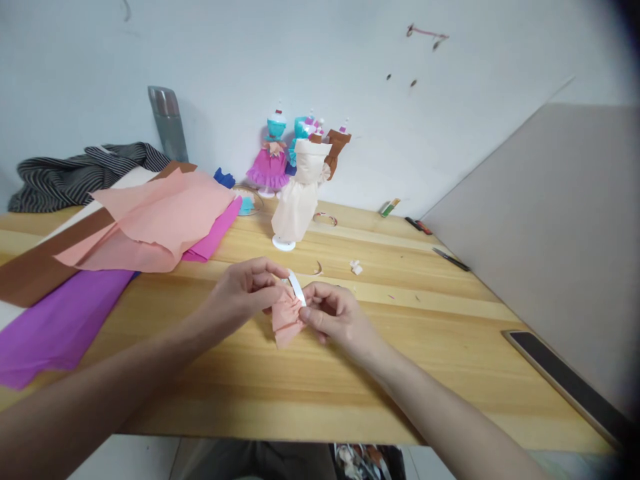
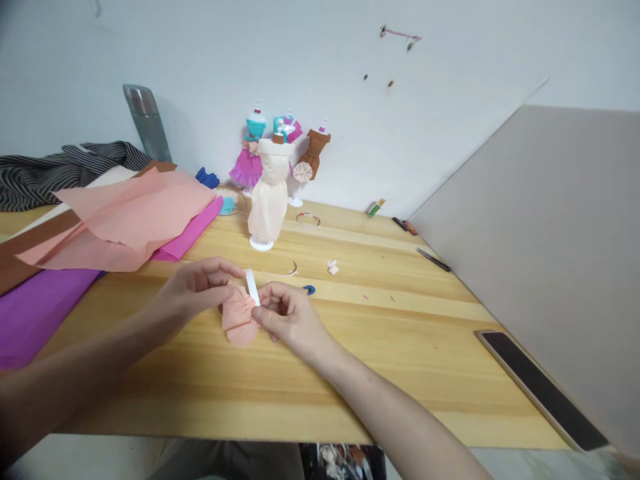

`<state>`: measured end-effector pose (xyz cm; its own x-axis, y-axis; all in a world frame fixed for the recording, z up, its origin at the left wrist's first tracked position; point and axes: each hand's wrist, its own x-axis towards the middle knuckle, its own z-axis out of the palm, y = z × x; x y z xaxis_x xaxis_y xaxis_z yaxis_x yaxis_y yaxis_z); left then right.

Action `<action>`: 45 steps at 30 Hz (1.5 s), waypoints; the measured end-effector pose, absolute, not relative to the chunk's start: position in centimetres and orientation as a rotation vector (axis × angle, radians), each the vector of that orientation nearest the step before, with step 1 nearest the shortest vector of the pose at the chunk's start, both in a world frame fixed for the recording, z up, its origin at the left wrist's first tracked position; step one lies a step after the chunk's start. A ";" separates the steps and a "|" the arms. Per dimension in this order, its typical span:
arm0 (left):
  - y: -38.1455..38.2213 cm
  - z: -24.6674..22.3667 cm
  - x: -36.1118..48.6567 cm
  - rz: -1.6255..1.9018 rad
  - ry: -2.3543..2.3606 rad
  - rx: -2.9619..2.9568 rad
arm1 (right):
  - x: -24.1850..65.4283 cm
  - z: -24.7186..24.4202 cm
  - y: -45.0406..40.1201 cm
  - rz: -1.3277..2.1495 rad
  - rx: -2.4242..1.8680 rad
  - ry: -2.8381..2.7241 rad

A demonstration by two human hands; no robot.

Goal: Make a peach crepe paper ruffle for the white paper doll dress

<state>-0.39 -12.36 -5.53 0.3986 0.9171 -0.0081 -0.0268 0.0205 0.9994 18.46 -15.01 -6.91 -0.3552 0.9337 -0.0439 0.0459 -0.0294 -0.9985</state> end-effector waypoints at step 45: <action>-12.9 -7.1 0.2 1.109 1.084 2.359 | 18.6 -6.1 -15.2 0.666 -1.183 -2.119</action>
<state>0.18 -12.90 -7.08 0.4118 0.7487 0.5195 0.5030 -0.6621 0.5555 18.63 -15.19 -6.09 -0.4110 0.8717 0.2669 0.5621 0.4728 -0.6786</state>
